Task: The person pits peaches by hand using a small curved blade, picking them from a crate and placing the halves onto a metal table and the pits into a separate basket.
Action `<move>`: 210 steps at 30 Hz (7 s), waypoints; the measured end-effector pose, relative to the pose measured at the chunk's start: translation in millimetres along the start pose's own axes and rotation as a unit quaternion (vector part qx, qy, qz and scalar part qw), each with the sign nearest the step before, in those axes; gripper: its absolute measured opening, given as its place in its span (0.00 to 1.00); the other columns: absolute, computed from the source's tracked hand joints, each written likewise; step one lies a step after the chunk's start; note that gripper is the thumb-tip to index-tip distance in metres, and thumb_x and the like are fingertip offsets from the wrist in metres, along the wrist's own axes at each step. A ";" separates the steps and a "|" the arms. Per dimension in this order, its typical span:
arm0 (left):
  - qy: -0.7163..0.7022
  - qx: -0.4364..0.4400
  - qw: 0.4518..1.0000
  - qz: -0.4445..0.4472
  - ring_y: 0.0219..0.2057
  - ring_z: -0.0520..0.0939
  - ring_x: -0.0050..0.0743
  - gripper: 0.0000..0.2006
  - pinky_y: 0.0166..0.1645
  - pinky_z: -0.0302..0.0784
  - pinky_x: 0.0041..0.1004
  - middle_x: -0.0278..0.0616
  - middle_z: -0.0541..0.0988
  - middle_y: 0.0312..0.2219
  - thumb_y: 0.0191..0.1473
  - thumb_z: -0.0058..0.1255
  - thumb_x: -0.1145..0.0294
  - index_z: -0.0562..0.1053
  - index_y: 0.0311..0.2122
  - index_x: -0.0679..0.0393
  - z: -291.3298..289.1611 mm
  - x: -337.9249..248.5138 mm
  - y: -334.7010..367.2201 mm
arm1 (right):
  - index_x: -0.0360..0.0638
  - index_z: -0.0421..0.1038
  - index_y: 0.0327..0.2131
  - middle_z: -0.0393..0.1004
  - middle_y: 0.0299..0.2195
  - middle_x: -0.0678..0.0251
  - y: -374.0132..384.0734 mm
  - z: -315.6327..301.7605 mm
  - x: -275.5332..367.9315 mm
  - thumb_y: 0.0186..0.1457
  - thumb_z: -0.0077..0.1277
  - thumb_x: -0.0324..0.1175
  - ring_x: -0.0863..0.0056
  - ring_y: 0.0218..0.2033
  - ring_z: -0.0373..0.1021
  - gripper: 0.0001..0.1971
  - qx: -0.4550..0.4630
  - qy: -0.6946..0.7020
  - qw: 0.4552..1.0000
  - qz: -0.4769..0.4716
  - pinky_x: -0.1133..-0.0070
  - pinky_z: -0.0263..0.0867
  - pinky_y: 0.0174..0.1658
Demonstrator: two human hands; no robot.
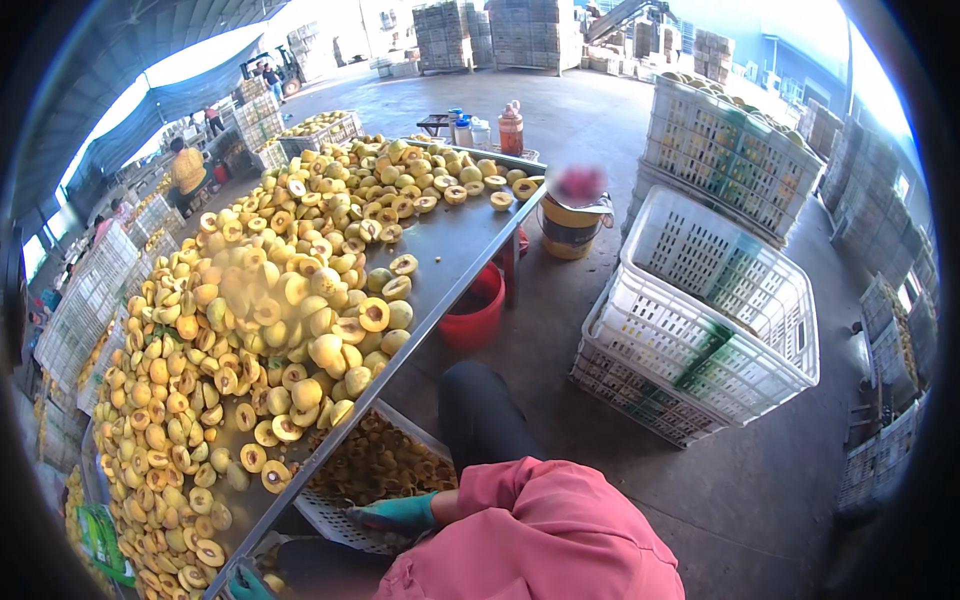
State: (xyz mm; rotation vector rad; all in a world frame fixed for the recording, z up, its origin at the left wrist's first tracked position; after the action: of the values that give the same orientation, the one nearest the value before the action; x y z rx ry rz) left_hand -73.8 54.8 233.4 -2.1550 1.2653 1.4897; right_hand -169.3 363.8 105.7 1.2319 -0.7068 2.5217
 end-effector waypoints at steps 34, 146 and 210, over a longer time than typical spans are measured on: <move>-0.538 0.209 0.810 -0.106 0.47 0.79 0.42 0.17 0.54 0.77 0.38 0.51 0.76 0.48 0.66 0.37 0.66 0.66 0.54 0.64 173.0 -136.0 2.7 | 0.30 0.64 0.48 0.71 0.45 0.49 -48.6 50.4 144.1 0.59 0.46 0.23 0.54 0.42 0.71 0.13 -0.091 -0.243 0.949 -0.178 0.72 0.69 0.46; -0.398 -0.163 0.860 -0.275 0.38 0.82 0.35 0.17 0.46 0.79 0.30 0.46 0.80 0.39 0.64 0.44 0.55 0.74 0.44 0.60 -80.6 93.7 -155.7 | 0.41 0.71 0.37 0.69 0.28 0.71 -53.1 29.1 68.3 0.68 0.36 0.48 0.85 0.26 0.62 0.20 -0.061 -0.305 0.949 -0.041 0.85 0.59 0.31; -0.548 0.147 0.779 -0.266 0.33 0.83 0.39 0.26 0.42 0.82 0.32 0.50 0.80 0.32 0.65 0.39 0.49 0.74 0.40 0.69 176.1 -146.4 -43.1 | 0.42 0.64 0.32 0.63 0.16 0.75 -63.6 64.2 123.9 0.68 0.35 0.49 0.87 0.12 0.56 0.20 0.062 -0.173 0.959 -0.215 0.85 0.52 0.16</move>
State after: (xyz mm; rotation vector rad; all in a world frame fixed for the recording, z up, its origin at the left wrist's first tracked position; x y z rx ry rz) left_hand -171.5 263.9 265.8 -0.9216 0.3571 1.6557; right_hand -175.6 385.5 257.4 1.6858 -0.2991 2.0413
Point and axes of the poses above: each hand's wrist, its own y-axis towards the middle knuckle, its own z-axis out of the palm, x = y × z, the point moved 5 cm from there along y, towards the middle knuckle
